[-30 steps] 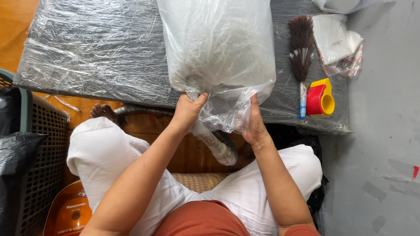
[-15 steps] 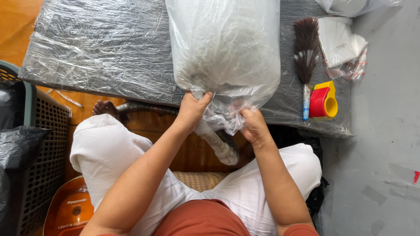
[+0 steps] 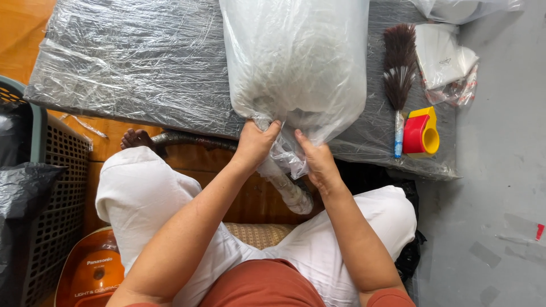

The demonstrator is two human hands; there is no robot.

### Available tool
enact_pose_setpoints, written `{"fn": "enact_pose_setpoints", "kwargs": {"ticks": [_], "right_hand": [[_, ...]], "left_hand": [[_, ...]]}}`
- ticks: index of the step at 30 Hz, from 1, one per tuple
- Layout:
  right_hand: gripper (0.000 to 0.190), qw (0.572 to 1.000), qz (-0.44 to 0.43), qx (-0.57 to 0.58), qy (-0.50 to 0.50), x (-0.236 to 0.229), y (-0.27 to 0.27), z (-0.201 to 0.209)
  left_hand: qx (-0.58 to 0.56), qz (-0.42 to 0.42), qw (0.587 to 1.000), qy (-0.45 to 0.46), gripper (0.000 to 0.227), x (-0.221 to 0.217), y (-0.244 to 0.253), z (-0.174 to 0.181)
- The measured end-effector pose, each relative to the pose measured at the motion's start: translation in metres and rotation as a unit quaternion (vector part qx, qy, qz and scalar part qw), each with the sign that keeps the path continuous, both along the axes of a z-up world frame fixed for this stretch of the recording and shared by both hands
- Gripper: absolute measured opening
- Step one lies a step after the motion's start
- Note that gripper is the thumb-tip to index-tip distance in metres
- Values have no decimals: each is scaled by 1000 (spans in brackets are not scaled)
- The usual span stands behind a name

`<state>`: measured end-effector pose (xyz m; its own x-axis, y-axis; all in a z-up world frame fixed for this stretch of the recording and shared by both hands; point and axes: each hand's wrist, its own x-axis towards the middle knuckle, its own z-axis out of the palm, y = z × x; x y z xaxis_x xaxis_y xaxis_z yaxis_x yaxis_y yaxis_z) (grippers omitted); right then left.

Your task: The person places a pillow into a plastic bag, brushes the surface, and then uses a vacuum cleaner hose to remove the air. The person seals the bag by hand and presses the pillow to ensure it is compact.

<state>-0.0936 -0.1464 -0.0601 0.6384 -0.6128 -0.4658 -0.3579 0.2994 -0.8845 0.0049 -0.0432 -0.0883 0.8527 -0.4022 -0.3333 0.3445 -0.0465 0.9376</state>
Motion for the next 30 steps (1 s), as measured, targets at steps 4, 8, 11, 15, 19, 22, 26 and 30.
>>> {"fn": "enact_pose_setpoints", "kwargs": {"ticks": [4,8,11,15,19,22,26,30], "right_hand": [[43,998,-16,27,-45,-2,-19,-27],[29,998,18,29,-50,-3,-23,-22],[16,998,-48,11,-44,4,-24,-53],[49,996,-56,58,-26,13,21,25],[90,996,89,-11,20,16,35,63],[86,986,152,-71,13,20,27,45],[83,974,212,-79,-15,17,12,42],[82,971,229,-73,-5,14,10,38]], "left_hand": [[14,-2,1000,4,44,0,-2,-9],[21,1,1000,-2,43,1,-3,-12],[22,8,1000,2,44,-1,-3,-4],[23,10,1000,-8,44,0,-6,-5],[32,2,999,11,42,2,-5,2],[33,-19,999,21,42,8,-3,9],[32,-77,995,53,47,7,9,47],[-27,-153,978,141,64,12,16,61]]}}
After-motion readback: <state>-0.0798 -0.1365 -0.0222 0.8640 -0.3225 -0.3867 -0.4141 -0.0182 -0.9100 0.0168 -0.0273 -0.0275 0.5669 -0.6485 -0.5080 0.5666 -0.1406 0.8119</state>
